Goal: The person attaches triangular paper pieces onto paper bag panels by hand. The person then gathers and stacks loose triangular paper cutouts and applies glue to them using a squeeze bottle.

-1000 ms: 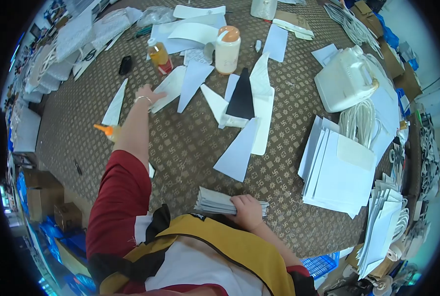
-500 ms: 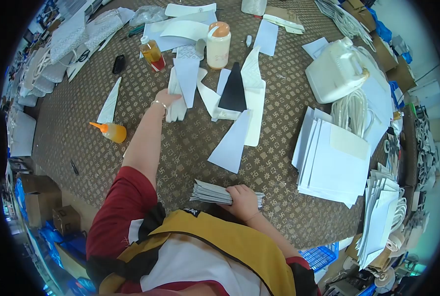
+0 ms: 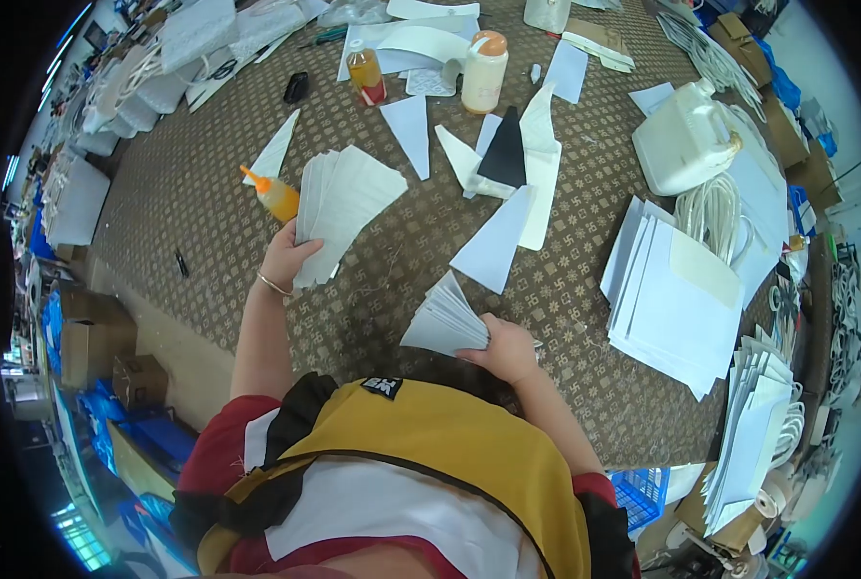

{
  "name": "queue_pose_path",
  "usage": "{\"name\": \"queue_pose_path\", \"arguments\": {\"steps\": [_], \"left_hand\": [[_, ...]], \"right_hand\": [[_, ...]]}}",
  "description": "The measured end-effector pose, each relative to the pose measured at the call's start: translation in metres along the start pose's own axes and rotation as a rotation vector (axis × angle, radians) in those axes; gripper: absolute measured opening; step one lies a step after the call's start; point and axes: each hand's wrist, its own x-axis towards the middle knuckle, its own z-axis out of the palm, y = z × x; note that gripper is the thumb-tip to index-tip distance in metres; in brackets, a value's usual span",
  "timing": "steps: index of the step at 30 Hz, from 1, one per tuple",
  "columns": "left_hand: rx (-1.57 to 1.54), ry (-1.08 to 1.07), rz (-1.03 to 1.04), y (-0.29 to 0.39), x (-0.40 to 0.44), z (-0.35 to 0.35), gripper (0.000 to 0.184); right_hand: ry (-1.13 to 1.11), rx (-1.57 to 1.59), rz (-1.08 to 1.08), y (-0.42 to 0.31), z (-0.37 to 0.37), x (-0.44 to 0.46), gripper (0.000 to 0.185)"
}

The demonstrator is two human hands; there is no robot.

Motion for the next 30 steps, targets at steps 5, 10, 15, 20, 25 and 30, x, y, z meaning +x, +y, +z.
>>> {"name": "queue_pose_path", "arguments": {"steps": [5,10,15,20,25,30], "left_hand": [[-0.013,-0.170,-0.004,0.017,-0.023,0.022,0.042],[0.548,-0.187,0.626,0.012,-0.014,0.065,0.042],[1.669,0.035,0.808,-0.044,-0.007,0.074,0.035],[0.668,0.195,0.146,-0.099,0.001,0.073,0.043],[1.186,0.082,0.144,-0.073,-0.025,0.136,0.062],[1.385,0.192,0.510,-0.112,-0.030,0.130,0.065]], "right_hand": [[-0.111,0.136,0.126,-0.003,-0.017,-0.027,0.054],[0.028,0.390,0.252,0.050,-0.016,-0.074,0.058],[0.085,0.559,0.464,0.069,-0.015,-0.115,0.061],[0.203,0.565,0.469,0.091,0.012,-0.133,0.067],[0.102,0.685,0.585,0.099,0.005,-0.121,0.070],[0.135,0.712,0.586,0.096,0.004,-0.121,0.069]]}}
